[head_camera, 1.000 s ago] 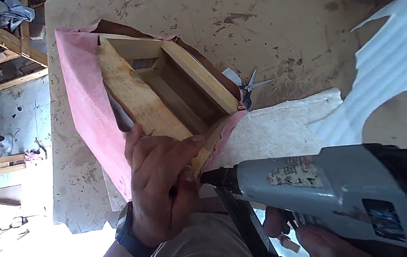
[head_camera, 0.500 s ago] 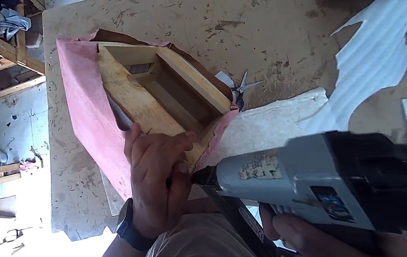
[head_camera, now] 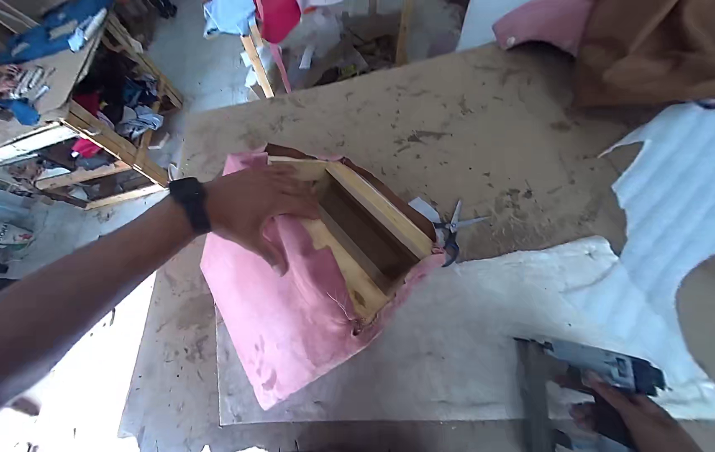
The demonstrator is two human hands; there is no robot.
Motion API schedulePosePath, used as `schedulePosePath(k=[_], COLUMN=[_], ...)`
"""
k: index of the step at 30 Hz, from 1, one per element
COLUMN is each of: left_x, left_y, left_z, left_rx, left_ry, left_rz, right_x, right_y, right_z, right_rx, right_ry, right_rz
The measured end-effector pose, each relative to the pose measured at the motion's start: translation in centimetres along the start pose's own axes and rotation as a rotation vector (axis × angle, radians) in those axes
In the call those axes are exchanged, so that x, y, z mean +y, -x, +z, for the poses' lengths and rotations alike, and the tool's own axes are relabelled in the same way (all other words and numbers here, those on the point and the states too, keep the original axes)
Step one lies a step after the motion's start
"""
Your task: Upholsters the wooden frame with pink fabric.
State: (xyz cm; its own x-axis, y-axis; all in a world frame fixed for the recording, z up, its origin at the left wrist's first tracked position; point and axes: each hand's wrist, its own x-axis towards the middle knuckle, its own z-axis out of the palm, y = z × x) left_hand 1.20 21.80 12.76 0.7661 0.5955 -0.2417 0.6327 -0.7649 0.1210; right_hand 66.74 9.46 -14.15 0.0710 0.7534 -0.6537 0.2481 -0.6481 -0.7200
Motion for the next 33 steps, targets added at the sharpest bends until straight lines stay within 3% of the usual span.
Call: schedulePosePath(k=[3,6,8,10,14,17,20,23,29,31,33], left_x=[-0.3,1.3,3.5,6.2,10.6,12.2,14.4,15.6,12.5,11.0,9.8], left_y=[-2.3,-1.8,-0.5,1.8,7.8,11.8,12.1,7.9,1.3,0.7,0.7], left_z=[-0.4,-0.4,-0.6,-0.7,1.3,4.2,3.9,2.2,0.1,0.5,2.3], left_rx=[-0.136,-0.132,-0.135,-0.123,-0.033,0.09,0.347,0.424,-0.041,-0.042,0.122], left_ry=[-0.018,-0.053,-0.073,-0.059,0.043,0.136,0.253,0.309,0.275,0.299,0.503], left_rz=[-0.004,-0.077,-0.196,-0.338,-0.616,-0.704,-0.597,-0.516,-0.381,-0.244,-0.07], right_x=[0.8,-2.8,-6.8,-11.0,-18.2,-21.7,-23.2,-24.4,-26.0,-25.5,-24.9], right_y=[1.8,7.7,11.5,14.2,13.8,12.2,11.5,10.8,11.3,11.4,11.6], right_z=[-0.8,3.6,10.1,16.5,23.3,26.8,29.3,29.2,28.9,29.4,30.0], right_rx=[0.346,0.456,0.287,0.075,-0.196,-0.435,-0.545,-0.574,-0.578,-0.573,-0.513], right_ry=[0.297,0.338,0.128,0.004,0.01,0.124,0.164,0.103,0.134,0.039,-0.035], right_rz=[-0.091,-0.529,-0.872,-1.073,-1.225,-1.308,-1.337,-1.259,-1.263,-1.262,-1.27])
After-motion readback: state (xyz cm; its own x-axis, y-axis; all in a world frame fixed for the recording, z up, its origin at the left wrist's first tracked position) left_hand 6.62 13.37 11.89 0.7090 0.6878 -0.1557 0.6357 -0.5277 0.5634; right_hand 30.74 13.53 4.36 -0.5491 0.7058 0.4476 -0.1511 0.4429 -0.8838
